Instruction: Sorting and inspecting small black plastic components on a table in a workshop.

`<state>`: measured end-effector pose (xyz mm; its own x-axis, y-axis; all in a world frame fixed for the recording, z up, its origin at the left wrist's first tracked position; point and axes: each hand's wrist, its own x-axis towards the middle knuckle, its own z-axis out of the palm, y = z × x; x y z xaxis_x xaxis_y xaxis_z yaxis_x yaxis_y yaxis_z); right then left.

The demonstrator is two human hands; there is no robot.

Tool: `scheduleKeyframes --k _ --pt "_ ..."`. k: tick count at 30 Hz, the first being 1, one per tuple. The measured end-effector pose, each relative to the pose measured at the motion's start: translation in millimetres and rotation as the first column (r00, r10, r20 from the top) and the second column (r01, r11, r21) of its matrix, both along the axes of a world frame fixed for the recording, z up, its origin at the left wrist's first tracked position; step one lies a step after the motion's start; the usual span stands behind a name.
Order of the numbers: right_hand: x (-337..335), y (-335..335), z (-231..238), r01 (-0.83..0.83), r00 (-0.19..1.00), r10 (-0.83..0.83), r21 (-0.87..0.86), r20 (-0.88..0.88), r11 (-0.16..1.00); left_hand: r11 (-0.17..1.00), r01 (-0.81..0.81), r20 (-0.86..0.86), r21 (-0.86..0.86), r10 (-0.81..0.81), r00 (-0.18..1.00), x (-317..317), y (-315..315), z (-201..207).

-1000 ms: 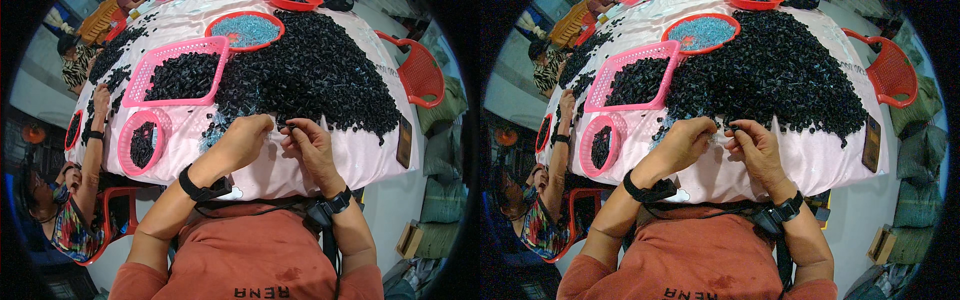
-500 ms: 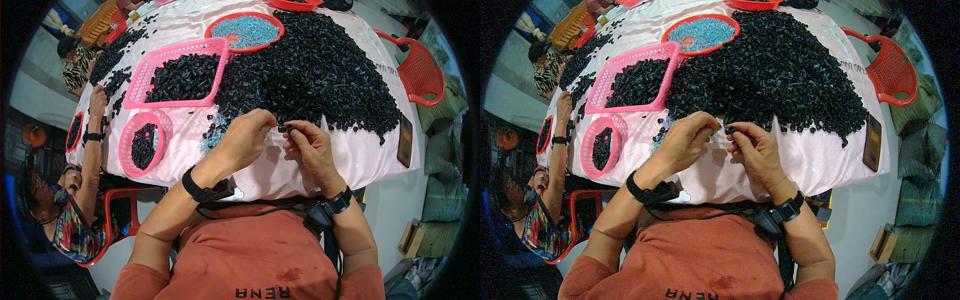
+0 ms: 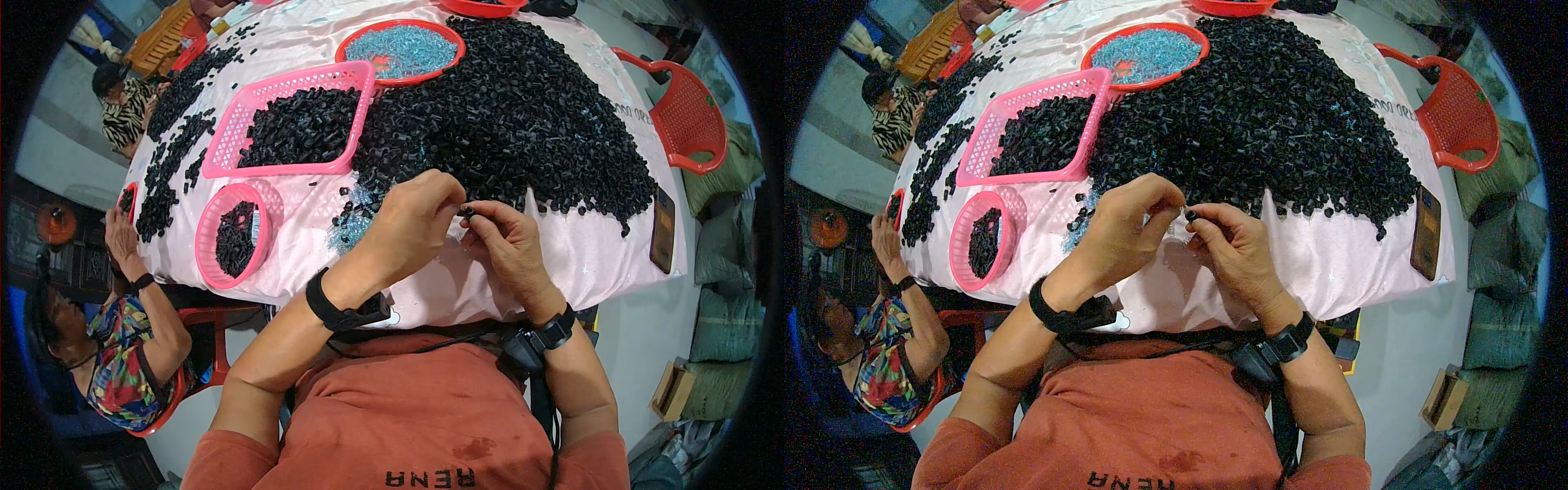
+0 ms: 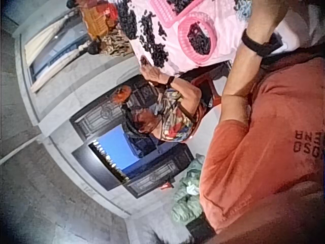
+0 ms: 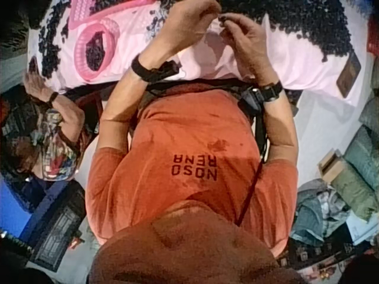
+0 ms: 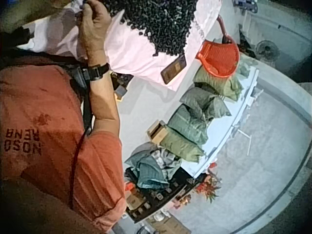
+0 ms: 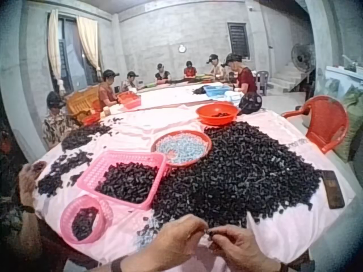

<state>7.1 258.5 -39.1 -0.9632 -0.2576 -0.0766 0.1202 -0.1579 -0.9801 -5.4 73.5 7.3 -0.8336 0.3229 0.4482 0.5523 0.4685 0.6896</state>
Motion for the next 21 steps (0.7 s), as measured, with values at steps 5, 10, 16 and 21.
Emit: scheduleKeyframes --k 5,10,16,21 --pt "0 1 0 -0.009 1.000 0.010 0.008 -0.026 1.000 0.999 0.031 -0.072 -0.040 -0.034 0.997 -2 3 3" --pt "0 2 0 -0.019 0.998 0.018 -0.013 -0.064 1.000 0.998 0.052 -0.050 -0.042 -0.054 0.997 0 8 4" --pt "0 2 -1 -0.008 0.998 0.007 -0.015 -0.066 1.000 0.999 0.021 -0.014 -0.035 -0.021 1.000 0 11 6" --pt "-1 2 -2 -0.025 0.996 0.022 -0.026 -0.085 0.999 0.995 0.051 -0.037 -0.085 -0.054 0.998 -3 9 6"
